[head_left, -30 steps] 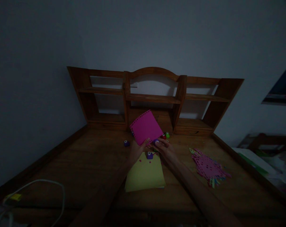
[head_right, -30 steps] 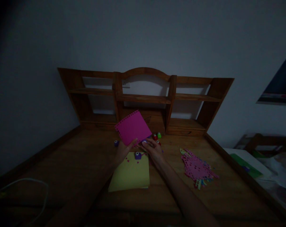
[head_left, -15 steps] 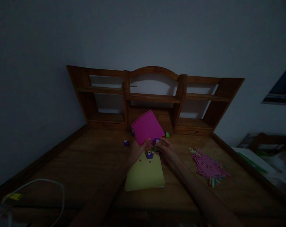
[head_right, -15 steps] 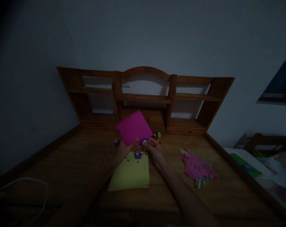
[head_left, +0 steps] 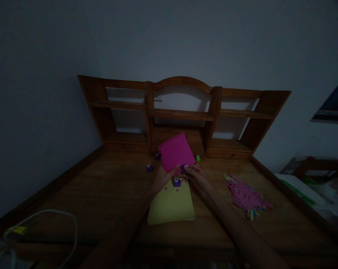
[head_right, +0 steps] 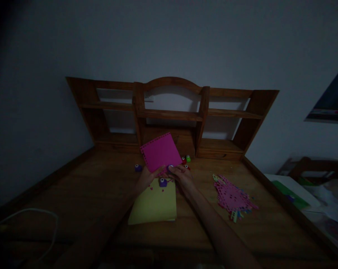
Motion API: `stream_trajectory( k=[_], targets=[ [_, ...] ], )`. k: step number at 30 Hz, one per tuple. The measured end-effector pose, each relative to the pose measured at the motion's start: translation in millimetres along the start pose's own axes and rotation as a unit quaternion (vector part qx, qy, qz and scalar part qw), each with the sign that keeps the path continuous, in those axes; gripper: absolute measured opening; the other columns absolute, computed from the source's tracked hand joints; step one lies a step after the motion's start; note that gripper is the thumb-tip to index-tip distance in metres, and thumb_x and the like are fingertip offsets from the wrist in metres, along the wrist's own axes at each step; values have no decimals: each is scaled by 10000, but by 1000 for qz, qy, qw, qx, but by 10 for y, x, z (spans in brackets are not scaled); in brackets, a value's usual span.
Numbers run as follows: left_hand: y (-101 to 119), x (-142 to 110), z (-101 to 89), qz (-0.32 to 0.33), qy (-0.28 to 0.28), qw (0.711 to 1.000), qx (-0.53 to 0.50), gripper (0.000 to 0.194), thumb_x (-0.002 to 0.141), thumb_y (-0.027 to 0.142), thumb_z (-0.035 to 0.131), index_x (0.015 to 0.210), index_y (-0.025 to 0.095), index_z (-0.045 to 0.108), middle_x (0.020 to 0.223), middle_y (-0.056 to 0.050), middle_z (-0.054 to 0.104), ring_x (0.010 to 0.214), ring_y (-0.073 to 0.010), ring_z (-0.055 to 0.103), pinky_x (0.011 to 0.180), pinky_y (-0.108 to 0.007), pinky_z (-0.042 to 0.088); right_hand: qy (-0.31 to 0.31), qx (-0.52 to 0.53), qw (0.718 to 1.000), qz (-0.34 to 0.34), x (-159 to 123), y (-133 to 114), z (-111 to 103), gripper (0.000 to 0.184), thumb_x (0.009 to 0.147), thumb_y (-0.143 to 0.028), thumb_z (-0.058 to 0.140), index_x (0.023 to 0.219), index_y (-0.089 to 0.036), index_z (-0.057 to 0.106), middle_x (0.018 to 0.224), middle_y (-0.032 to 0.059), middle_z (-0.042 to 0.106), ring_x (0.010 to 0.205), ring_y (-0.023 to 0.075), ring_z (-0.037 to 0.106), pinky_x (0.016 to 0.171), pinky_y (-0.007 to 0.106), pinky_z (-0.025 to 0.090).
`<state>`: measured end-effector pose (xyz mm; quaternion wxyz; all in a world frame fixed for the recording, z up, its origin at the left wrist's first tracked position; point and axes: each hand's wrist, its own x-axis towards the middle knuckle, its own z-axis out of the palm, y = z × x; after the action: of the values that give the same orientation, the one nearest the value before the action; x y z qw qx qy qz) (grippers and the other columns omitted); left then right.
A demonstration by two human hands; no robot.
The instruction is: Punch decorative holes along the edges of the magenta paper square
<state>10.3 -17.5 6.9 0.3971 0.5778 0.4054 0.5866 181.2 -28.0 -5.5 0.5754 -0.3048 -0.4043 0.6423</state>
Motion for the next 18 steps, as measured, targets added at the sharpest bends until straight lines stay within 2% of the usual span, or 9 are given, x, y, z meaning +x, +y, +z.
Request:
stream_trajectory(
  k=[4,8,12,18],
  targets=[
    [6,-5,1,10,-9,1000,2,353,743,336,747,1035,151,676,1128,-112,714,995,-236,678,927,-377,521,-3,7,1000,8,-3,-1,8,222,673,-298,855,812,-195,717,847,18,740,778,173,696,837,336,563],
    [-5,4,-5,0,-7,1000,1,381,734,355,758,1045,150,679,1100,-113,725,1007,-241,679,936,-379,521,-8,10,1000,8,1,7,-3,216,671,-292,855,807,-205,710,833,8,735,767,172,695,822,334,561],
    [-25,21,-19,25,-16,1000,2,401,740,350,757,1078,152,674,1119,-111,720,1026,-239,673,967,-386,506,-4,-15,1000,4,16,26,-44,234,668,-293,851,836,-205,714,869,22,739,779,167,686,807,319,552],
    [-42,26,-29,19,-18,999,21,341,743,341,751,1024,157,691,1055,-104,735,987,-242,683,940,-380,518,-7,-34,999,-4,12,36,-45,210,692,-285,829,854,-220,712,892,29,737,781,173,682,778,326,549]
  ],
)
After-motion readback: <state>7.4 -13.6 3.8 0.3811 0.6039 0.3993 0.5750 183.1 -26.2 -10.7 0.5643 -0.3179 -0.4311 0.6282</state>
